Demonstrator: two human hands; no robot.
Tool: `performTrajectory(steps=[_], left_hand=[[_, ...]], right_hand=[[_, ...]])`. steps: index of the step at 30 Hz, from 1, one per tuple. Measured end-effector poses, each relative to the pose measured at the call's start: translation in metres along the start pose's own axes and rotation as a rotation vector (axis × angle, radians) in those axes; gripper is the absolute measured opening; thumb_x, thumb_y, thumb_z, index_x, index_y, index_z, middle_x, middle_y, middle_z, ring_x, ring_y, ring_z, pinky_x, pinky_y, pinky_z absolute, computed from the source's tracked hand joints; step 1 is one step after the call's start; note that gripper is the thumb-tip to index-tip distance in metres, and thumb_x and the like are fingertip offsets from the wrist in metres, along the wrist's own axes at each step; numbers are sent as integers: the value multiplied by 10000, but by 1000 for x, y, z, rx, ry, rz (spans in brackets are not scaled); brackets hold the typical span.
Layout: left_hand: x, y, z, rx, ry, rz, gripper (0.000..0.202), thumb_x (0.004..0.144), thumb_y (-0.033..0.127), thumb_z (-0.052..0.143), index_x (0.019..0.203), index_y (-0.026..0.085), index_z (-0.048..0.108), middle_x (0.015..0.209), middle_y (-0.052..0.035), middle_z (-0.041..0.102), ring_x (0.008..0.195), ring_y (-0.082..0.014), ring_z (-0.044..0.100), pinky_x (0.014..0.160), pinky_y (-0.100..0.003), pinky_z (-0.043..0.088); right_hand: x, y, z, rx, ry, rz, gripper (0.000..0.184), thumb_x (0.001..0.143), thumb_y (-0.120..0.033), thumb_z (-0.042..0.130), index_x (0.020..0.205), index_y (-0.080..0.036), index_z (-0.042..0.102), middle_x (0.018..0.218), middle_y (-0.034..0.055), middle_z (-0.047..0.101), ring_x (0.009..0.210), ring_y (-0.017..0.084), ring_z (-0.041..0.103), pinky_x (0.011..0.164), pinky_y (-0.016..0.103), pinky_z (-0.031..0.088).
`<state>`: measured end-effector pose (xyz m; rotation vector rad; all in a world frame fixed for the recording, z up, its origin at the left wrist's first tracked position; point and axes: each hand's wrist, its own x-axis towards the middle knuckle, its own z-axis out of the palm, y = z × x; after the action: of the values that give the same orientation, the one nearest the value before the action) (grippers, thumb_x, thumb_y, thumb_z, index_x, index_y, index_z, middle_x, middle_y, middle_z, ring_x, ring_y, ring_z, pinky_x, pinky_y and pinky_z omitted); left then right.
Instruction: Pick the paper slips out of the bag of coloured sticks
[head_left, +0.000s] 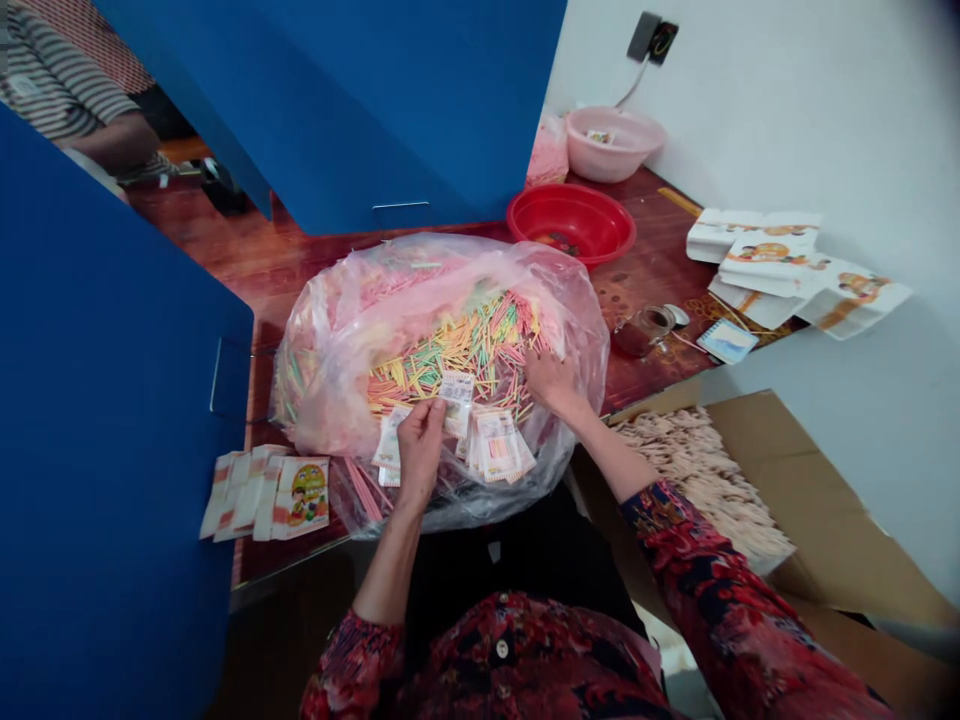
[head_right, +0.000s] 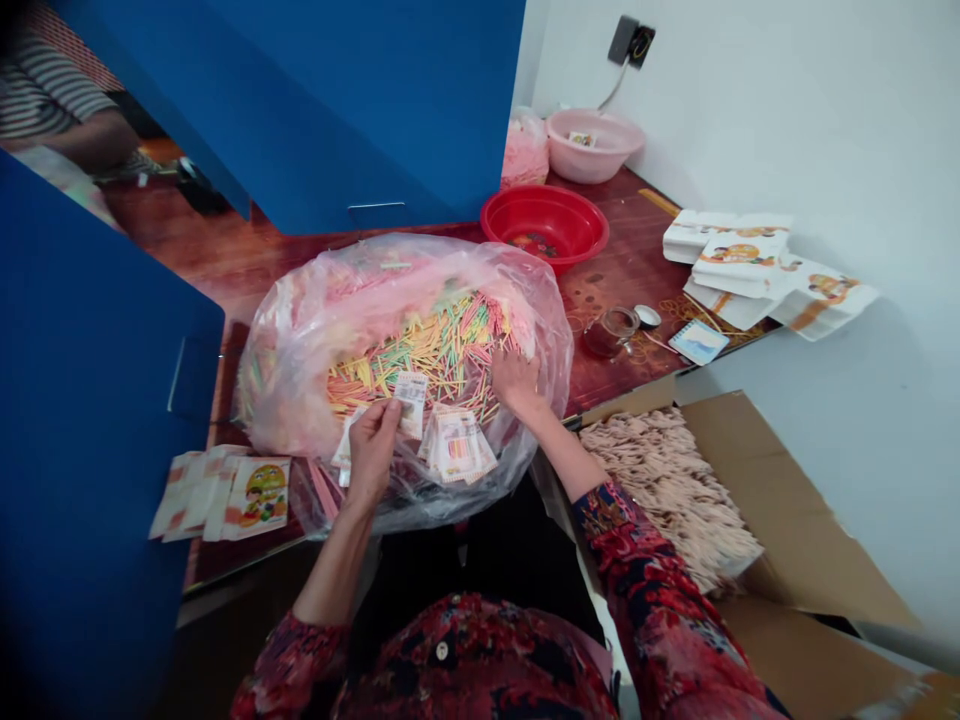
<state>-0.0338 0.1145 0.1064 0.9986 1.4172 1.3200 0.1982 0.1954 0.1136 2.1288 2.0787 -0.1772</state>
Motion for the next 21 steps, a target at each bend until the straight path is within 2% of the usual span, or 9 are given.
performTrajectory(steps=[4, 8, 10, 12, 14, 18, 21], left_hand=[[-2, -2, 1, 9, -12, 0, 352, 859, 515, 651, 844, 171, 726, 771, -1, 650, 728, -133, 550, 695, -234, 449], [-4, -3, -2, 13, -4, 10, 340, 868, 501, 648, 831, 172, 723, 765, 4, 643, 725, -129, 540, 693, -229, 440], [-4, -2, -3, 10, 2, 10, 336, 859, 495, 656, 833, 169, 731, 763, 3, 645, 723, -130, 537, 687, -229, 442], [-4, 0, -3, 5, 4, 4, 336, 853, 494, 661, 848, 167, 739, 769, 0, 654, 726, -131, 542, 691, -231, 448], [-4, 1, -3, 8, 4, 2, 334, 854, 491, 658, 849, 168, 741, 772, -2, 662, 732, -133, 551, 705, -235, 457], [-4, 0, -7, 20, 10, 17, 329, 865, 481, 647, 854, 167, 741, 777, -4, 673, 743, -138, 563, 740, -247, 466], [-4, -4, -12, 13, 31, 22, 321, 866, 474, 659, 850, 165, 745, 792, -6, 680, 760, -139, 567, 742, -246, 454]], right_hand=[[-3, 1, -8, -4, 5, 11, 349, 1025, -280, 459, 1271, -99, 628, 1285, 254, 648, 1183, 365, 630, 1064, 574, 385], [-3, 1, -14, 20, 26, -19, 555, 1003, -529, 535, 1327, -83, 602, 1348, 279, 607, 1228, 410, 578, 1025, 568, 420], [0, -5, -10, 17, 95, -5, 515, 1034, -448, 481, 1338, -44, 581, 1335, 295, 598, 1193, 404, 581, 984, 545, 442], [5, -13, -4, 5, 153, 5, 406, 1037, -253, 402, 1306, -11, 586, 1292, 301, 608, 1154, 386, 592, 956, 520, 449], [12, -23, 2, 4, 179, 7, 382, 999, -122, 352, 1257, -6, 609, 1255, 298, 623, 1158, 379, 591, 964, 508, 438], [19, -31, 6, 31, 148, 27, 373, 981, -94, 348, 1217, -8, 624, 1260, 308, 625, 1223, 383, 575, 1011, 512, 398], [20, -20, 8, 131, 140, 58, 355, 997, -126, 341, 1235, -45, 591, 1243, 281, 644, 1185, 358, 606, 999, 501, 402]])
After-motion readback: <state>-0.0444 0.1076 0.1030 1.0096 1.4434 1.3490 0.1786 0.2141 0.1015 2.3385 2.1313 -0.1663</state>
